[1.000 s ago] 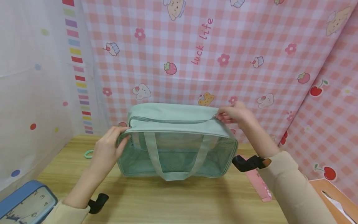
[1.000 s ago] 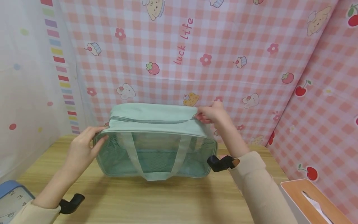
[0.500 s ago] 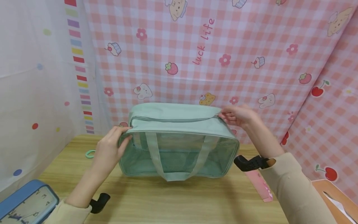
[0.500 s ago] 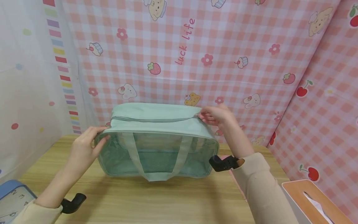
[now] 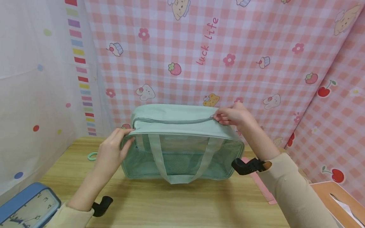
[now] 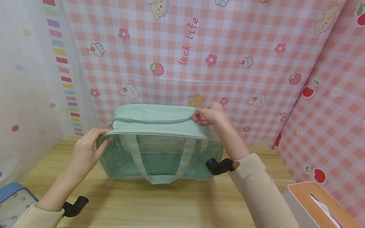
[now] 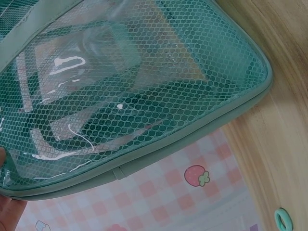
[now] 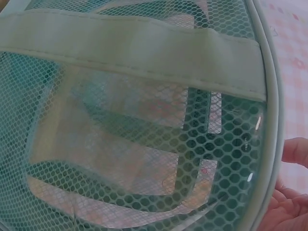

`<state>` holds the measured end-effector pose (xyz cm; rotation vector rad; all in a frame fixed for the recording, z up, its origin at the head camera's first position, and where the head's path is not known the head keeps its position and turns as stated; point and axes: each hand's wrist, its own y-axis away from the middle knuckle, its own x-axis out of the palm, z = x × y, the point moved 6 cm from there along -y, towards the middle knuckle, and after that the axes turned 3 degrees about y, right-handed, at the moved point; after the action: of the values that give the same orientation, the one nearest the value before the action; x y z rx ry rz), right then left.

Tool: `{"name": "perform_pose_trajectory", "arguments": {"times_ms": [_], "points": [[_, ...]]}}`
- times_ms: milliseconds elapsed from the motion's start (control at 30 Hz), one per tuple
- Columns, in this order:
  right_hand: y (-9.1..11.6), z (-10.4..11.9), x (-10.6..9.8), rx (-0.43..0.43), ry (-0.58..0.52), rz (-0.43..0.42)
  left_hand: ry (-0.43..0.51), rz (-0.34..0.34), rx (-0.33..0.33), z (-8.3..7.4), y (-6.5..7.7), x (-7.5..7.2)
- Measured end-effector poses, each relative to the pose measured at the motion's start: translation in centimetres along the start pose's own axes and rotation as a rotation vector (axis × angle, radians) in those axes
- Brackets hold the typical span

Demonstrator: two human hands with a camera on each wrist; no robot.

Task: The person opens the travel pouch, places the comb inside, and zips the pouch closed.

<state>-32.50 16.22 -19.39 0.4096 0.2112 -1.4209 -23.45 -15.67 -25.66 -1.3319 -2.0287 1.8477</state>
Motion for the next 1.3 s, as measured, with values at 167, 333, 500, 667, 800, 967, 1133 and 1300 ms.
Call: {"name": "perform_pose_trajectory", "arguments": {"times_ms": [167, 333, 500, 667, 800, 967, 1133, 1300], "points": [[0.2, 0.5, 0.2, -0.035, 0.099, -0.019, 0.000, -0.008, 0.007, 0.0, -0.1, 0.0], [0.2, 1.0, 0.6, -0.036, 0.183, -0.047, -0.002, -0.015, 0.003, 0.1, -0.1, -0.1], [0.1, 1.3, 1.1, -0.029, 0.227, -0.073, -0.001, -0.011, 0.004, 0.0, -0.2, -0.1], [-0.2, 1.5, 1.6, -0.046, 0.290, -0.091, -0.001, -0.012, 0.007, 0.0, -0.2, -0.1], [-0.3, 1.6, 1.8, -0.055, 0.304, -0.096, 0.001, -0.012, 0.009, 0.0, -0.2, -0.1], [-0.4, 1.7, 2.3, -0.057, 0.275, -0.084, 0.002, -0.016, 0.011, 0.0, -0.1, -0.1], [-0.7, 1.8, 3.1, -0.046, 0.261, -0.074, 0.001, -0.012, 0.009, 0.0, 0.0, 0.0], [-0.7, 1.9, 3.6, -0.048, 0.284, -0.065, 0.004, -0.013, 0.013, 0.0, 0.0, 0.0]]}}
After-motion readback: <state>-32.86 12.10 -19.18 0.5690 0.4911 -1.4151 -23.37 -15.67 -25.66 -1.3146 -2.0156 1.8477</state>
